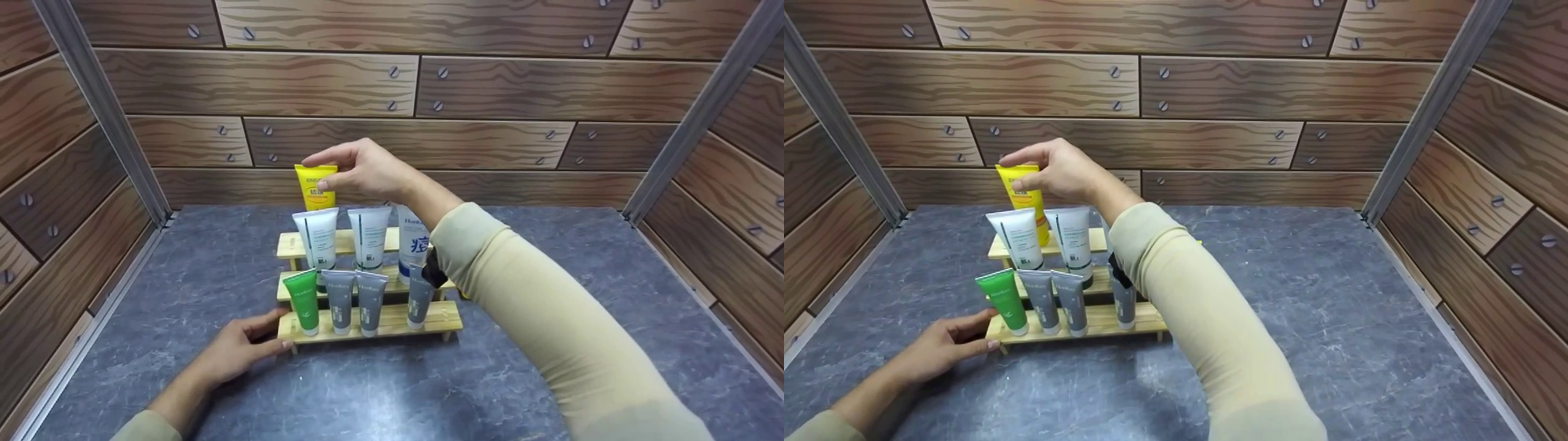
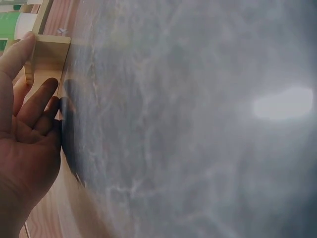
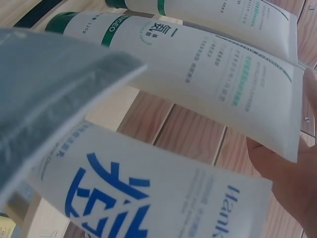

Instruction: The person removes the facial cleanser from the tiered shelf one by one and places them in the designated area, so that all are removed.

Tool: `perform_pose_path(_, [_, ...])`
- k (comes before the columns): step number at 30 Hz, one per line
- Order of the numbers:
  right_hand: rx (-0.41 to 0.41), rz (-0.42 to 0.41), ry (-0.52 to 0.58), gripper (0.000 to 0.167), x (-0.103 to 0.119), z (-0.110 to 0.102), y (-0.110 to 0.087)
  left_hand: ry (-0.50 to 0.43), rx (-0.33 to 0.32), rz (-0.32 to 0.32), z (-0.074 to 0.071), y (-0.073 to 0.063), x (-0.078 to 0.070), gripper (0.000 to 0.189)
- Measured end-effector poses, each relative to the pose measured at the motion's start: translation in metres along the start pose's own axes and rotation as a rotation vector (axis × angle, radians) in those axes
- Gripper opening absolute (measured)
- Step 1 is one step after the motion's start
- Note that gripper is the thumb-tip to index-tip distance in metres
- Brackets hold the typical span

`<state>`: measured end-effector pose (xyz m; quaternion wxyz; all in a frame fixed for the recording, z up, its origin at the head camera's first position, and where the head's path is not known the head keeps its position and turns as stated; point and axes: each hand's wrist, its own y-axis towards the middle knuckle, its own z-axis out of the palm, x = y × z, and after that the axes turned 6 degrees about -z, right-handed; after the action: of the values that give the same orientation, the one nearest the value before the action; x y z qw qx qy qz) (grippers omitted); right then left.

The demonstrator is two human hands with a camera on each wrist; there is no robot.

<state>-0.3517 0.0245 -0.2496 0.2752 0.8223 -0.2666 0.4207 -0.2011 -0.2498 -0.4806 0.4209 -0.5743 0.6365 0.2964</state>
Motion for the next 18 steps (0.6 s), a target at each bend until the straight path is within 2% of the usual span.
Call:
perform_pose_path(8, [0.029,0.058,-0.015,0.045,-0.0040,0.0021,0.0019,-0.043,0.038,0.062,-0.0003,0.0025,0.0012,0.070])
perform_pose_path(18, [0.035,0.113,0.015,0.045,-0.0077,0.0062,0.0040,-0.042,0.038,0.055,0.0007,0.0011,0.0021,0.071])
